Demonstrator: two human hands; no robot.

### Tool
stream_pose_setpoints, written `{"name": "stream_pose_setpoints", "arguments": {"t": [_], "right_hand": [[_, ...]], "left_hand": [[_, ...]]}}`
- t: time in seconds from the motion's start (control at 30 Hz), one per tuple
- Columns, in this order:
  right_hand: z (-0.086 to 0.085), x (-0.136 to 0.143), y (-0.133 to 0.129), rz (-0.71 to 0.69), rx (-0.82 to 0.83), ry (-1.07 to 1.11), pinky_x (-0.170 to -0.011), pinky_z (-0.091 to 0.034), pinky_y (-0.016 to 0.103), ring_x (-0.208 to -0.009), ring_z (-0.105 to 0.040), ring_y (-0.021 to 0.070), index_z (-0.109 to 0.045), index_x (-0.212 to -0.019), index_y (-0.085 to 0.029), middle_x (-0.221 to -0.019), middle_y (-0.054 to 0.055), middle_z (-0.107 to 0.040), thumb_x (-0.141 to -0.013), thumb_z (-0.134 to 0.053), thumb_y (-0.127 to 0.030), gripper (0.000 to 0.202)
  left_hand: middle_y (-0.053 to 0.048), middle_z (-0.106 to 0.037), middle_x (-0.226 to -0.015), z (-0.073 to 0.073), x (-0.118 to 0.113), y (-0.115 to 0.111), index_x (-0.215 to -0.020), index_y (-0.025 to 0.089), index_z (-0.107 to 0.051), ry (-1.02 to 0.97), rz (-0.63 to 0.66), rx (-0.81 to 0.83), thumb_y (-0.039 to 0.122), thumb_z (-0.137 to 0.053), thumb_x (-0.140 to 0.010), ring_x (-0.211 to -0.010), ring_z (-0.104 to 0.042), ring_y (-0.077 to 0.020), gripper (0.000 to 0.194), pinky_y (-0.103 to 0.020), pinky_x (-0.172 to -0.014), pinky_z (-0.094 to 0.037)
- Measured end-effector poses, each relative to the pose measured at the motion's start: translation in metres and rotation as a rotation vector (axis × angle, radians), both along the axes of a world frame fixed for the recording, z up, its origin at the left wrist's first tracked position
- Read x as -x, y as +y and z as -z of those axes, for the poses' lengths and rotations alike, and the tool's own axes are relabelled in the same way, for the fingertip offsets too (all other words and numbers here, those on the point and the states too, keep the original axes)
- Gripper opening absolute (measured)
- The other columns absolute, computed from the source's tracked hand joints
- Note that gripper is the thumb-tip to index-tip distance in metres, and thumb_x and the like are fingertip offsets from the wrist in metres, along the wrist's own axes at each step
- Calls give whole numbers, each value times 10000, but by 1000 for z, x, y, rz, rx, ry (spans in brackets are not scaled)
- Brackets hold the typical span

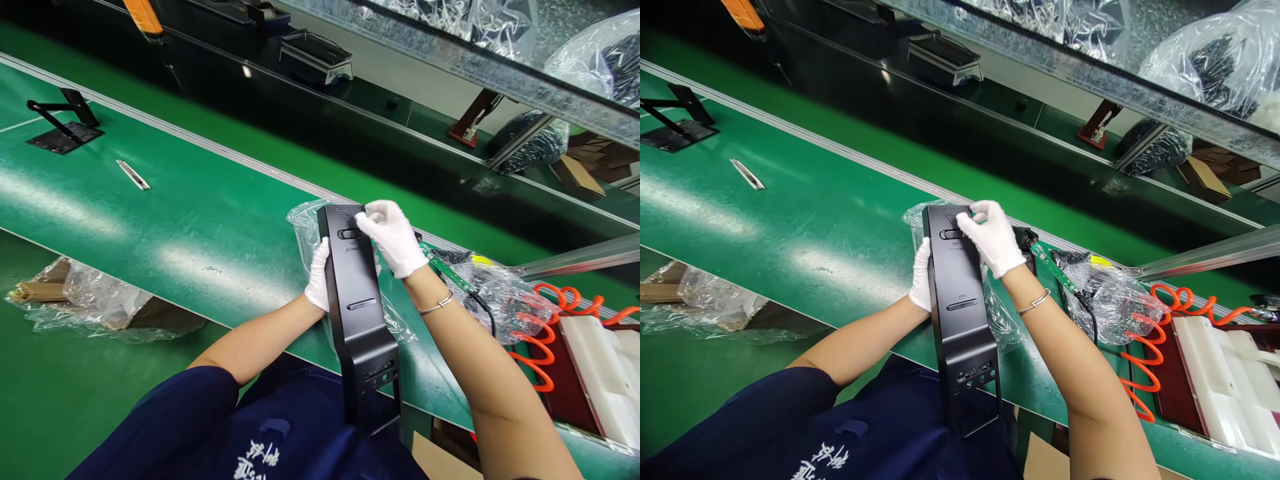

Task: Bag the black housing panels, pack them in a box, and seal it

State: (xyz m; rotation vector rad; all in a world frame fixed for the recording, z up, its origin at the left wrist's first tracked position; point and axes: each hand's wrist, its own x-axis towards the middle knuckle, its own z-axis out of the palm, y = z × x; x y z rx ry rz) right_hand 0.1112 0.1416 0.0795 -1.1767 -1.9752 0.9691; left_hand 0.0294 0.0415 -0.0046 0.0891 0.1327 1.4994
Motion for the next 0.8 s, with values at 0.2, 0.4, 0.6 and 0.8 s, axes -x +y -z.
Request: {"name": "stream_pose_setpoints", "arguments": {"t": [0.2,0.4,0.6,0.8], "right_hand": [[0,-5,-6,-138,326,153,-964,-536,419,-1099,-628,255,-562,-1211,-183,-1263,132,-630,-774,-728,-509,570],[1,10,-20,-314,482,311,-858,-583,365,-896,-688,203,-593,-1080,-205,-1024,44,-725,-716,-795,-427,472],[5,11,-18,-278,486,301,-865,-571,350,-912,-686,201,-612,-1048,-199,-1014,38,-725,-689,-811,-418,465],[6,13,-19,-259,427,258,-883,-576,381,-978,-679,228,-619,-1123,-200,-1076,57,-719,-731,-783,-454,495]], "left_hand": [[-123,-742,-1092,-7,0,-5,-1235,124,-645,13,51,-56,686,-419,-903,-1036,-701,-308,691,-472,-1014,-497],[-57,-773,-997,-9,-2,-5,-1154,174,-685,-29,-98,146,556,-386,-979,-901,-731,-213,515,-375,-1018,-510],[-73,-774,-992,-12,-5,-7,-1122,153,-696,-9,-122,157,512,-383,-993,-923,-732,-234,493,-417,-1018,-513],[-48,-777,-963,-10,-4,-8,-1125,196,-694,53,-176,254,530,-435,-957,-896,-733,-225,454,-383,-977,-539]]}}
